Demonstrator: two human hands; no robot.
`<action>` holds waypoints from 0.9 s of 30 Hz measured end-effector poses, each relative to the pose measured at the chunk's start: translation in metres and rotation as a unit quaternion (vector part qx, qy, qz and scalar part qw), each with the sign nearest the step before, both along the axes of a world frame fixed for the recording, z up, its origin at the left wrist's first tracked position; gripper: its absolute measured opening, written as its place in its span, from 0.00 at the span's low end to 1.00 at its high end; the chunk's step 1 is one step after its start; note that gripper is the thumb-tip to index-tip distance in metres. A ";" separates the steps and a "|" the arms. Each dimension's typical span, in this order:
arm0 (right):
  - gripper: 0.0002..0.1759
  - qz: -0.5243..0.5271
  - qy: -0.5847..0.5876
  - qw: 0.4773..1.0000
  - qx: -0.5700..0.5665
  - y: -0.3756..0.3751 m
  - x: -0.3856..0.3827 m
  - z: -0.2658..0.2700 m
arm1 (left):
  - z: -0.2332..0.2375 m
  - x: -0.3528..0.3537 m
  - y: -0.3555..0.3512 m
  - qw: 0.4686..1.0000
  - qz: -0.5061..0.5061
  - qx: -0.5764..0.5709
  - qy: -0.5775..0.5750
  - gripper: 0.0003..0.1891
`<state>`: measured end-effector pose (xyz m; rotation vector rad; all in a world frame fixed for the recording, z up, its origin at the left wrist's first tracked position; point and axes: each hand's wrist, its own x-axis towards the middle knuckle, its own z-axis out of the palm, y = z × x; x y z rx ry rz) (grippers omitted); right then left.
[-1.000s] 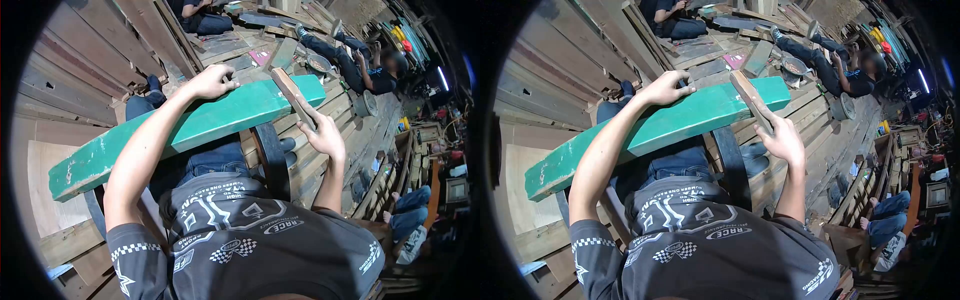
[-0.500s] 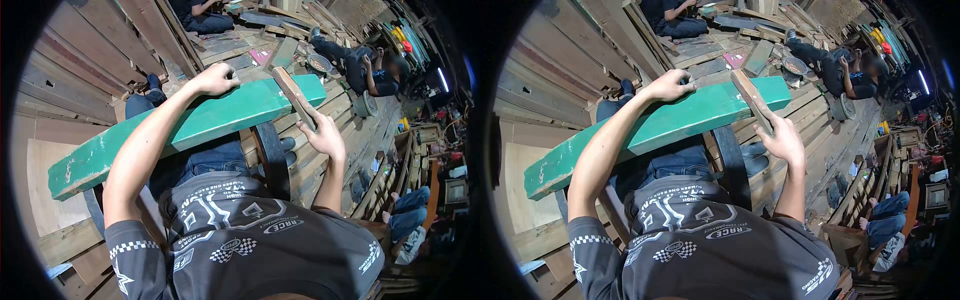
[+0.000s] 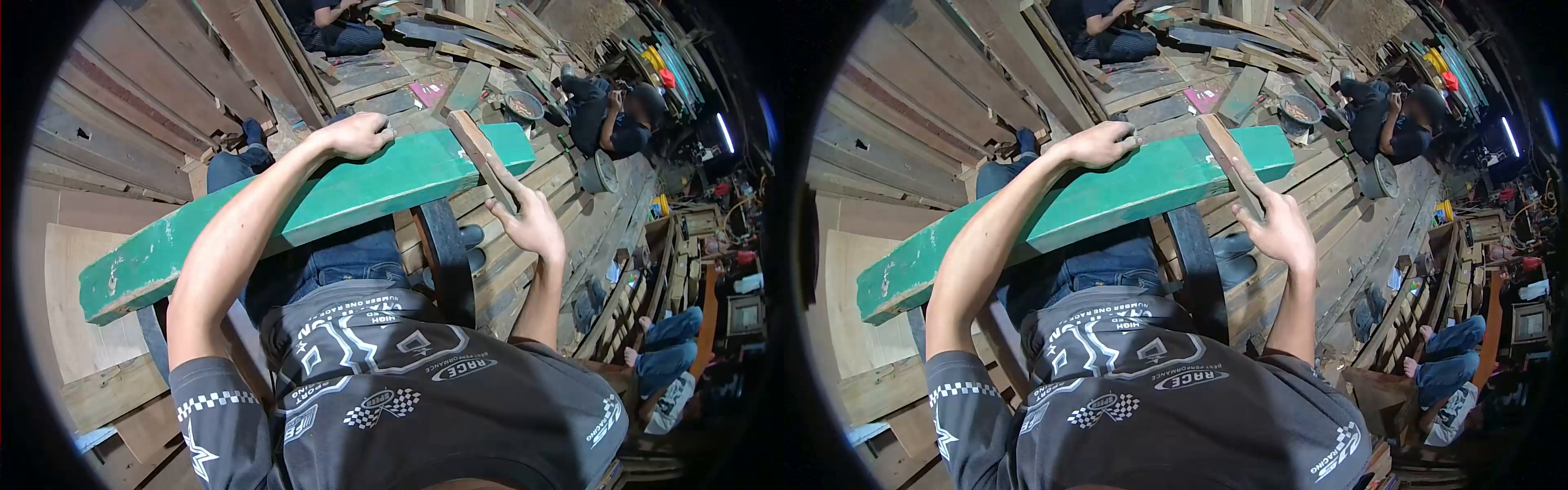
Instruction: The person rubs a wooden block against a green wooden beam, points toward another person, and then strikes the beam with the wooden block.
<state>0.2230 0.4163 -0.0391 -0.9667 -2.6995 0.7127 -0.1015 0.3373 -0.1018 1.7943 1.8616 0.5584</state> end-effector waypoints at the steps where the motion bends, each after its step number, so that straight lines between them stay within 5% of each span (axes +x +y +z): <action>1: 0.38 -0.001 -0.005 1.000 0.001 0.001 0.000 -0.001 | 0.001 0.000 0.000 1.000 0.001 -0.009 0.001 0.23; 15: 0.36 0.019 0.011 1.000 0.004 0.000 0.001 0.002 | 0.000 -0.003 -0.003 0.986 0.104 0.017 -0.132 0.18; 27: 0.38 0.002 -0.005 1.000 -0.008 0.001 0.000 0.001 | 0.016 0.005 -0.013 0.986 0.057 0.046 -0.153 0.13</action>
